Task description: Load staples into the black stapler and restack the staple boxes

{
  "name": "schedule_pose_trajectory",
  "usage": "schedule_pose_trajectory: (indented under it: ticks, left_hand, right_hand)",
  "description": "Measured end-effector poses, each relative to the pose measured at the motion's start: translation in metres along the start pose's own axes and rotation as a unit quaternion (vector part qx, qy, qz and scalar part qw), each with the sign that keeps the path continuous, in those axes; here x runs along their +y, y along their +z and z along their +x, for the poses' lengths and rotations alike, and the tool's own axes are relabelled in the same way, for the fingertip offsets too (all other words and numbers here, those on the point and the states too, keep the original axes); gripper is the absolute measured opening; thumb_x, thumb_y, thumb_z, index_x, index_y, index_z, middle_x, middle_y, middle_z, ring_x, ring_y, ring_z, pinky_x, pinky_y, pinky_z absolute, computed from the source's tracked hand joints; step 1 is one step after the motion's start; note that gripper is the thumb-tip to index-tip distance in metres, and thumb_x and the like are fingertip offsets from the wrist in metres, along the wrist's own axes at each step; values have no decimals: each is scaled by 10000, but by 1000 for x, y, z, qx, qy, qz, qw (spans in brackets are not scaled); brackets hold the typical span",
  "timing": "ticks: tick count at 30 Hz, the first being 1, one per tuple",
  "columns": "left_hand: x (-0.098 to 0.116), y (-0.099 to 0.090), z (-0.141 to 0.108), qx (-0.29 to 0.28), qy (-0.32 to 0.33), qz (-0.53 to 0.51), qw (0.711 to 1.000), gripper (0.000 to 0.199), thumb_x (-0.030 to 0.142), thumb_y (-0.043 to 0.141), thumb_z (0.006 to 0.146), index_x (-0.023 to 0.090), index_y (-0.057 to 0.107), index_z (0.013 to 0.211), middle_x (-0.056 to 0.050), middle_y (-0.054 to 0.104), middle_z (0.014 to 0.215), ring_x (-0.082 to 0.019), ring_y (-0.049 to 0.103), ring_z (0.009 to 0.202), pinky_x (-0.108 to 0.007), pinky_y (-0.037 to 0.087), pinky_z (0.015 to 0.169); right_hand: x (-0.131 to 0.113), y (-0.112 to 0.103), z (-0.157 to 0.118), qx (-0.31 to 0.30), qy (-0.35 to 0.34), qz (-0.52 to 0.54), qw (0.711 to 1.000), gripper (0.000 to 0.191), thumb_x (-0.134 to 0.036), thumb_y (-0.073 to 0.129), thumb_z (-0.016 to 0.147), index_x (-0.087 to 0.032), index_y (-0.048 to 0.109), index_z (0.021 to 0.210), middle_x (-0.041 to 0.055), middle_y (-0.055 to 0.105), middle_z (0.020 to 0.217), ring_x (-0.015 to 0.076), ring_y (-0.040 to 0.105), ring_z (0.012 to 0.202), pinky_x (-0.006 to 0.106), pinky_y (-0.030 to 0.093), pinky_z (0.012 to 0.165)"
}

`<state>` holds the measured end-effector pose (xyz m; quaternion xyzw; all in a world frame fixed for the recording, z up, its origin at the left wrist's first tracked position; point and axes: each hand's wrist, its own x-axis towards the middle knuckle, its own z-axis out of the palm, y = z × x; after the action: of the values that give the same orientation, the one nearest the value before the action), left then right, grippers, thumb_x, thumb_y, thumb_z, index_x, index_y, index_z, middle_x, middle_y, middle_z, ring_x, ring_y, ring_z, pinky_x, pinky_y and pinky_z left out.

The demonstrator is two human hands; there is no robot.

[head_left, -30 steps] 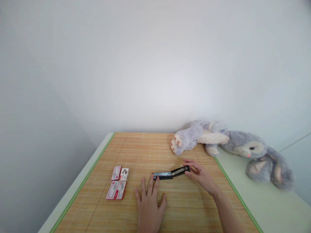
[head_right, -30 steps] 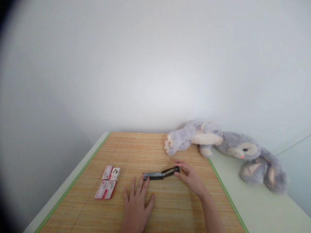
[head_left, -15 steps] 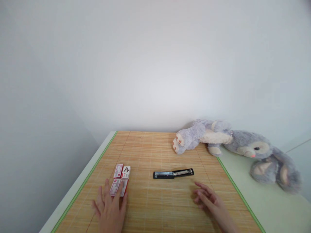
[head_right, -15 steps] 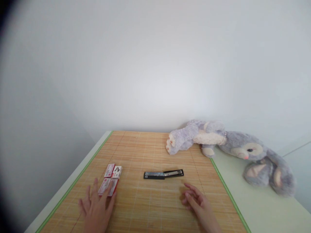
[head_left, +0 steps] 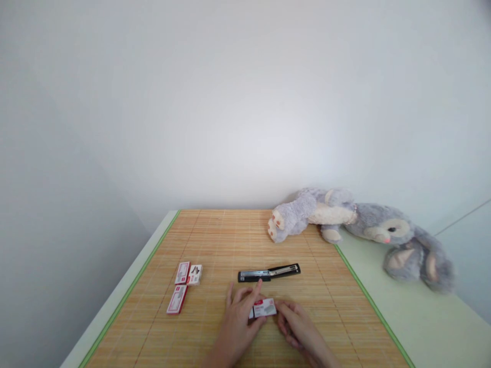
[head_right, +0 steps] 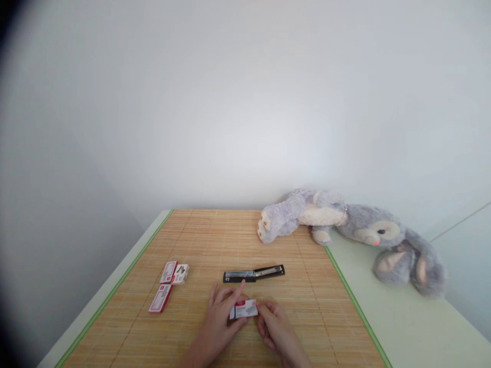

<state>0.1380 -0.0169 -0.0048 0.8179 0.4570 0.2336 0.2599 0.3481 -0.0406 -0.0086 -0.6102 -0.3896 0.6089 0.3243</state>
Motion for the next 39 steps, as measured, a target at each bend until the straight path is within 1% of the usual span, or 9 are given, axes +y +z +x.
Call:
schedule_pose_trajectory:
  ticks: [3,6,8,10,16,22,26,31,39]
  left_hand:
    - [-8,-6,1,4,-2,1,1000,838,378,818,801,403,417,1537,-30,639,1408,-297,502,1358,-651,111,1270]
    - [-20,-16,-6,18,-16,14,1000,529,435,831,782,364,665,1280,-44,609,1419,-319,497,1358,-638,166,1258]
    - [-26,-22,-8,13,-18,17,1000,395,438,817,799,360,714,1173,-41,611,1406,-320,495,1358,-629,202,1246]
    - [-30,-27,-9,11,-20,21,1000,346,439,811,807,364,728,1134,-38,609,1406,-320,495,1359,-626,223,1238]
    - [-35,-34,-11,24,-31,32,999,322,407,811,800,364,729,1109,-19,616,1399,-309,508,1340,-608,238,1235]
    - [-32,-34,-11,28,-30,20,999,324,411,815,795,338,735,1101,-44,624,1386,-314,506,1327,-585,261,1221]
    - [-30,-35,-12,26,-33,19,999,331,393,826,788,338,735,1102,-45,618,1395,-312,497,1334,-577,251,1223]
    - [-31,-36,-13,35,-35,15,999,339,391,840,771,348,738,1091,-33,617,1391,-312,493,1335,-552,291,1209]
    - [-30,-34,-12,45,-42,12,998,325,374,849,762,346,737,1065,-39,640,1277,-303,515,1271,-485,392,1115]
  right_hand:
    - [0,-19,4,21,-24,-27,999,592,-771,595,779,-189,644,878,-97,430,473,72,280,369,225,194,381]
    - [-2,-30,5,36,-110,-116,987,554,-560,764,748,-203,669,1162,-90,506,577,109,460,521,225,332,518]
    - [-5,-31,5,21,-160,-217,963,583,-419,770,762,-256,639,1306,-73,564,651,139,535,618,246,378,602]
    - [-9,-32,6,2,-176,-295,939,479,-365,731,796,-279,679,1264,-55,591,674,154,558,642,258,375,616]
    - [-36,-41,3,-3,-184,-355,917,407,-386,723,817,-269,720,1206,-43,628,671,158,569,625,249,355,589]
    - [-66,4,10,-36,-260,-495,829,167,-365,668,867,-326,816,933,5,785,808,205,687,737,274,392,658]
    - [-70,32,24,-51,-273,-525,804,168,-257,667,802,-292,826,842,42,791,774,233,701,742,289,404,685]
    - [-74,25,29,-43,-287,-519,804,136,-277,671,813,-255,805,820,61,781,784,238,689,757,294,403,704]
    - [-48,-22,15,7,-259,-428,866,243,-391,566,956,-232,744,908,-23,666,673,149,588,622,242,358,595]
